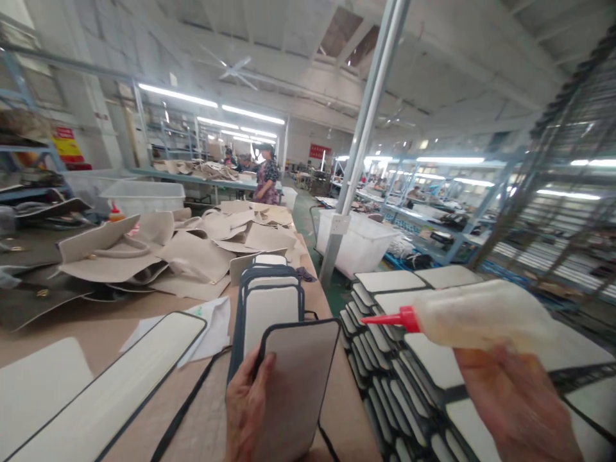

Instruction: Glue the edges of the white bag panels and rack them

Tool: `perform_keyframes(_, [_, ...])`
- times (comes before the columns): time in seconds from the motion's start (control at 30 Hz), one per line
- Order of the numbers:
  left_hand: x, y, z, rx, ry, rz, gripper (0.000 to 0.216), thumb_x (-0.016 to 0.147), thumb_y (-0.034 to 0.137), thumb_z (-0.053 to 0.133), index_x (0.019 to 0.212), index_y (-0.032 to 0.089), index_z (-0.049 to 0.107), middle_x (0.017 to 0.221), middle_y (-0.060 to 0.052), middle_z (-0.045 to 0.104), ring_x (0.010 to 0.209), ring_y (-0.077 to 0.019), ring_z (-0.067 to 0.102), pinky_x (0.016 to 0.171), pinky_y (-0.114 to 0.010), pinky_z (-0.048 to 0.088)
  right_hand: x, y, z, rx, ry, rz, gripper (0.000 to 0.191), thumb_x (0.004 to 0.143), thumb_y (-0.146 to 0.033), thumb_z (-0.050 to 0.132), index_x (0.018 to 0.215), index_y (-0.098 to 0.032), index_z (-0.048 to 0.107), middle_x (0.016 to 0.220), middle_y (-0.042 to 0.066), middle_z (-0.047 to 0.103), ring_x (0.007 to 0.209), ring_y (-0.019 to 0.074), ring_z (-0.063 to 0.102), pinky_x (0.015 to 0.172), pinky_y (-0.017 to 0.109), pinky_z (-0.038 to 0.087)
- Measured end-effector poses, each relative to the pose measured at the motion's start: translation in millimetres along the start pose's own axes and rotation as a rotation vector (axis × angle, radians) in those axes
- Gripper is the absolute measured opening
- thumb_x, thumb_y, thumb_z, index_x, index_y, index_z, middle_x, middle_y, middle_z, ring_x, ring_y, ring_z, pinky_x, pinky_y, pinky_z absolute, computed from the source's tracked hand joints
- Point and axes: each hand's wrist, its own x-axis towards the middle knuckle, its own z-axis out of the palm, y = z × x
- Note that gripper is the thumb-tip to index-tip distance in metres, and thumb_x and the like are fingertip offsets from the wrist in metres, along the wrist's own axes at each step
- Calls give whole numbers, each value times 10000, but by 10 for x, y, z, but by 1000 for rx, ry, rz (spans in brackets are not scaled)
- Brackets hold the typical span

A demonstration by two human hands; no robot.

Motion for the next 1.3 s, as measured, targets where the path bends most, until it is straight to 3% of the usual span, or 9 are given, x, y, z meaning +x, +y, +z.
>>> perform_keyframes(0.13, [77,376,-149,-14,-157,42,453,598,481,690,936,183,738,975,-61,738,986,-306,645,893,-390,499,18,-77,115,-13,-24,-198,569,520,-344,837,1056,-248,672,1128,35,679,1021,213,639,932,346,512])
perform_keyframes(0.33, [67,1001,-114,274,-924,322,261,782,359,603,918,205,763,781,-20,704,739,-210,611,661,-240,459,118,-285,115,-64,-138,-133,470,550,-374,820,976,-222,695,1056,84,702,1040,254,630,1002,434,425])
perform_keyframes(0.5, [-37,1315,108,442,-1310,388,240,813,273,569,917,152,748,606,30,527,557,-99,410,504,-177,286,18,-604,173,-156,-261,-238,616,454,-418,864,1019,-256,680,1046,72,697,1035,287,616,1002,502,396])
perform_keyframes(0.63, [-111,1518,195,460,-1417,353,181,773,232,610,828,123,743,573,34,467,549,-90,377,481,-163,278,-73,-709,182,-199,-300,-235,718,374,-464,880,1041,-295,674,1025,80,690,1006,315,619,994,560,370])
perform_keyframes(0.77, [-206,1681,220,497,-1489,400,149,758,180,624,823,149,755,584,29,536,563,-99,438,508,-153,326,-58,-638,84,-155,-395,-184,818,332,-517,872,1083,-267,667,1025,137,682,935,375,628,877,670,382])
perform_keyframes(0.87, [-275,1777,243,520,-1549,447,154,755,139,630,833,149,762,600,24,595,574,-106,491,533,-152,362,-47,-564,30,-125,-383,-153,876,304,-516,880,1111,-259,657,1018,148,686,895,386,641,847,689,393])
perform_keyframes(0.97, [-317,1835,275,495,-1619,472,153,751,111,642,845,123,762,678,-7,677,629,-129,570,588,-155,418,-62,-506,30,-99,-438,-113,835,310,-486,889,1085,-267,670,978,126,709,865,356,663,815,610,477])
perform_keyframes(1.13, [-308,1840,284,443,-1786,480,212,752,109,662,921,4,734,838,-109,730,722,-154,630,635,-141,460,-71,-410,80,-60,-637,-44,565,452,-453,870,977,-314,712,896,33,748,770,250,706,645,347,597])
perform_keyframes(1.3, [-288,1802,235,433,-1819,403,289,758,143,676,996,-19,711,897,-121,732,791,-178,648,711,-155,483,-69,-318,122,-48,-731,-19,526,498,-434,855,982,-287,712,941,20,743,786,242,709,656,337,605])
